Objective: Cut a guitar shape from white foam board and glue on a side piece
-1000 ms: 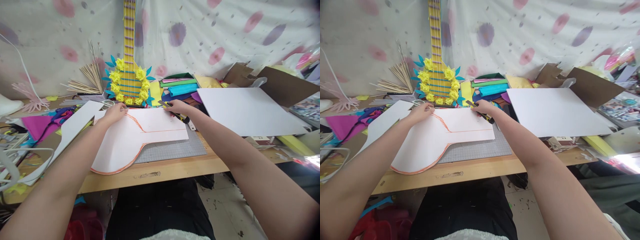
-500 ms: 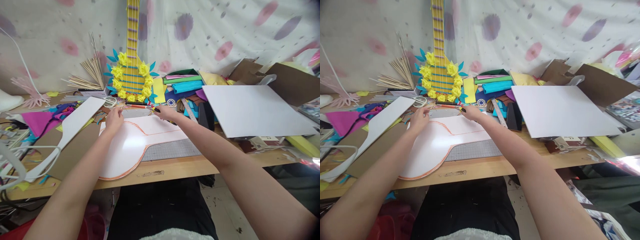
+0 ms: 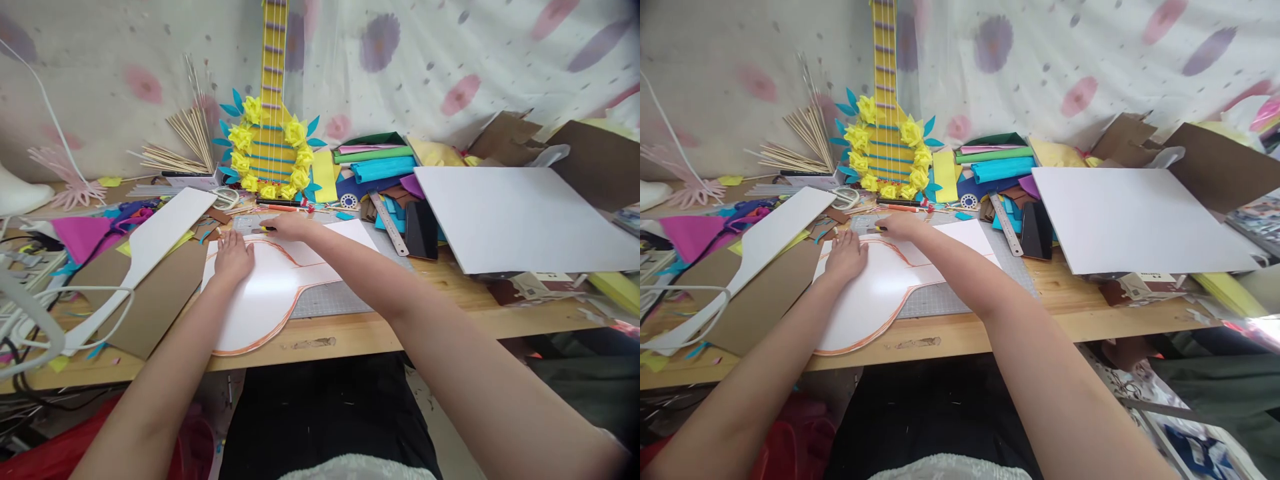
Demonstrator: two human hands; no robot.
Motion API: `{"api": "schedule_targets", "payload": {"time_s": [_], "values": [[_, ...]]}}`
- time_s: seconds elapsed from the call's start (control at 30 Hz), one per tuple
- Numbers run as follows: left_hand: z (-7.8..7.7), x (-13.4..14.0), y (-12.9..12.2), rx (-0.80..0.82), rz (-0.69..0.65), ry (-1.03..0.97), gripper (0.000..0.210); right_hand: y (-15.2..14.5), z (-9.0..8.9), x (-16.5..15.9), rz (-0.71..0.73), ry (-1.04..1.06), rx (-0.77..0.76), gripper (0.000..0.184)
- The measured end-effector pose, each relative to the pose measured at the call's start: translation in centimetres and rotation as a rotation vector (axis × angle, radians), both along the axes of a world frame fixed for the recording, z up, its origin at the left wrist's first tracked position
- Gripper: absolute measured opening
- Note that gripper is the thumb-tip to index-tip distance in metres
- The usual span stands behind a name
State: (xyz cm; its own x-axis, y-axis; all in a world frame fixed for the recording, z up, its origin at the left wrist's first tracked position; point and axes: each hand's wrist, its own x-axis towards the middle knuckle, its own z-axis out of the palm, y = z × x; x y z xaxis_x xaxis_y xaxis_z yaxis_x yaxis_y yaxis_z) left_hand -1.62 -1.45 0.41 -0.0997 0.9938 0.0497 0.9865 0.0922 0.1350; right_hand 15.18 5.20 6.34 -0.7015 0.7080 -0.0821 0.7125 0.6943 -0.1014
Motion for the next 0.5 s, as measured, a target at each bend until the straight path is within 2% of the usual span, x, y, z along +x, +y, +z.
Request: {"api": "schedule_targets", "payload": {"time_s": [0.23,0.5], "values": [[0.0,0.2,-0.2,0.017,0.013,0.008,0.063,-0.1,0.8,-2.0,0.022,-0.075,0.023,0.040],[-0.1,0.3,-0.3,0.026,0.000,0.031,0.064,-0.8,1.5,-2.8,0.047,-0.124,0.052,0.039]]}}
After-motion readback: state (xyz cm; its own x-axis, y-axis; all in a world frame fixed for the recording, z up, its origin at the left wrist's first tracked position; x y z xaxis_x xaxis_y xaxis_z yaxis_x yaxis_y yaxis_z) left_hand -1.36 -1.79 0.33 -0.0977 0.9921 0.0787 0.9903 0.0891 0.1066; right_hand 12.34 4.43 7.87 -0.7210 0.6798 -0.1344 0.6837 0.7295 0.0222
